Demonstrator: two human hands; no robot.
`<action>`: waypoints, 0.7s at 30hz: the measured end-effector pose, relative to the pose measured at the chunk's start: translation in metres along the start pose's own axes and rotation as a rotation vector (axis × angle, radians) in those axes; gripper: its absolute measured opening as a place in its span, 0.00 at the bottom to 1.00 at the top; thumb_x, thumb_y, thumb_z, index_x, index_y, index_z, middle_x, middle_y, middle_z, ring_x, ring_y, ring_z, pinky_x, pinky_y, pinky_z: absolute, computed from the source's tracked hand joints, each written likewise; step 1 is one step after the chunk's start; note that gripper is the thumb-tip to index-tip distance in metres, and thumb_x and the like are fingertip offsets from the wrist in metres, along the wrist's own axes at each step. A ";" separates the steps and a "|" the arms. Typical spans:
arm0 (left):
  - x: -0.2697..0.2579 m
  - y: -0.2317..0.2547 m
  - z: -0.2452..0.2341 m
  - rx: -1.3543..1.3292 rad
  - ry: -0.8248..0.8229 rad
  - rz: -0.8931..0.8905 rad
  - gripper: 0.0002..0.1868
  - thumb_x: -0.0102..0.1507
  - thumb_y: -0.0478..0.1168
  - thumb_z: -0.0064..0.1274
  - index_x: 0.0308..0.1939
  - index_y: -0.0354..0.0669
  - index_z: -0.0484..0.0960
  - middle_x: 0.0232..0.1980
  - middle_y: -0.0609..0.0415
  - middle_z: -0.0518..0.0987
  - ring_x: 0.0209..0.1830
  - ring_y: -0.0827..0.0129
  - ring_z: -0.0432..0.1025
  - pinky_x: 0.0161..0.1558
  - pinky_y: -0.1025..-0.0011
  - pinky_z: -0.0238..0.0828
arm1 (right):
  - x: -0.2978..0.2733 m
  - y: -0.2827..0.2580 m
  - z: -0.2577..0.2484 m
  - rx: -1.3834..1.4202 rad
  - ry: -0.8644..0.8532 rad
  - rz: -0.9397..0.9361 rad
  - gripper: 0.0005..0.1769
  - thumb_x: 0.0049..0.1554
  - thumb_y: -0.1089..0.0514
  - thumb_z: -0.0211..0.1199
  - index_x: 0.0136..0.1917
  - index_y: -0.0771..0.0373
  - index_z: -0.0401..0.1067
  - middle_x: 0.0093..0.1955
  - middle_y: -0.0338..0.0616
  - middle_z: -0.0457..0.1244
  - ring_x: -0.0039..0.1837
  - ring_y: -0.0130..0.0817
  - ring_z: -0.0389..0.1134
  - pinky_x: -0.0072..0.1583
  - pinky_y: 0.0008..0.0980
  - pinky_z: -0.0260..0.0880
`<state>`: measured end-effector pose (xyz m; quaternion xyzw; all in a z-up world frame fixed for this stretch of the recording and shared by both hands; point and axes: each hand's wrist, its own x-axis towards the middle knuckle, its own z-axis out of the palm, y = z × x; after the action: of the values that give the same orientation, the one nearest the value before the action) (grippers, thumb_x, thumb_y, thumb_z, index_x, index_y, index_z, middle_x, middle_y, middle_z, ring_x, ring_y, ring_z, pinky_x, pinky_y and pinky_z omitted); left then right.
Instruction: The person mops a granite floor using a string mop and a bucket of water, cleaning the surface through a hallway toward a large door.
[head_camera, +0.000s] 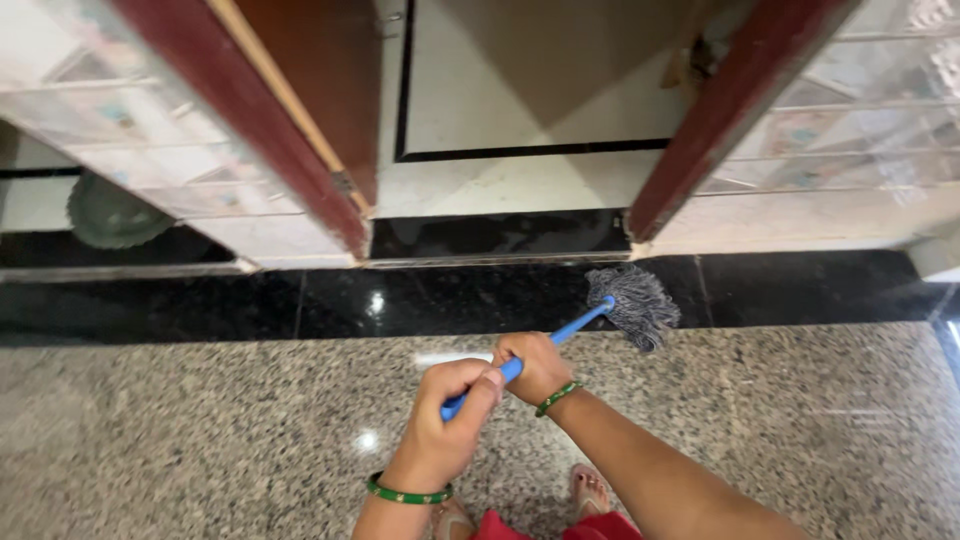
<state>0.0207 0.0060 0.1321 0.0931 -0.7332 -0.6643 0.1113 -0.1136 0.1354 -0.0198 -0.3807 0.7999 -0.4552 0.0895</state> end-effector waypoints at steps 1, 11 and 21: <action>-0.008 -0.002 -0.017 -0.008 0.065 0.022 0.11 0.65 0.39 0.54 0.33 0.34 0.83 0.27 0.59 0.78 0.26 0.78 0.69 0.30 0.76 0.66 | 0.009 -0.007 0.018 -0.018 -0.041 -0.030 0.15 0.43 0.55 0.69 0.26 0.58 0.64 0.30 0.49 0.65 0.36 0.53 0.69 0.37 0.47 0.65; -0.122 -0.016 -0.209 -0.054 0.561 -0.202 0.10 0.62 0.34 0.51 0.33 0.31 0.86 0.24 0.54 0.80 0.20 0.79 0.64 0.23 0.77 0.58 | 0.072 -0.138 0.234 0.034 -0.428 -0.304 0.09 0.46 0.52 0.67 0.31 0.54 0.69 0.33 0.45 0.66 0.40 0.50 0.70 0.43 0.47 0.69; -0.187 -0.029 -0.251 0.036 0.975 0.125 0.21 0.69 0.30 0.41 0.19 0.34 0.69 0.22 0.54 0.69 0.29 0.71 0.68 0.41 0.72 0.70 | 0.087 -0.219 0.353 0.004 -0.774 -0.466 0.12 0.44 0.52 0.69 0.30 0.55 0.67 0.32 0.45 0.65 0.39 0.51 0.69 0.41 0.48 0.67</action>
<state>0.2717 -0.1833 0.1186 0.3510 -0.6114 -0.5225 0.4795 0.1141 -0.2229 -0.0291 -0.6926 0.5998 -0.2889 0.2777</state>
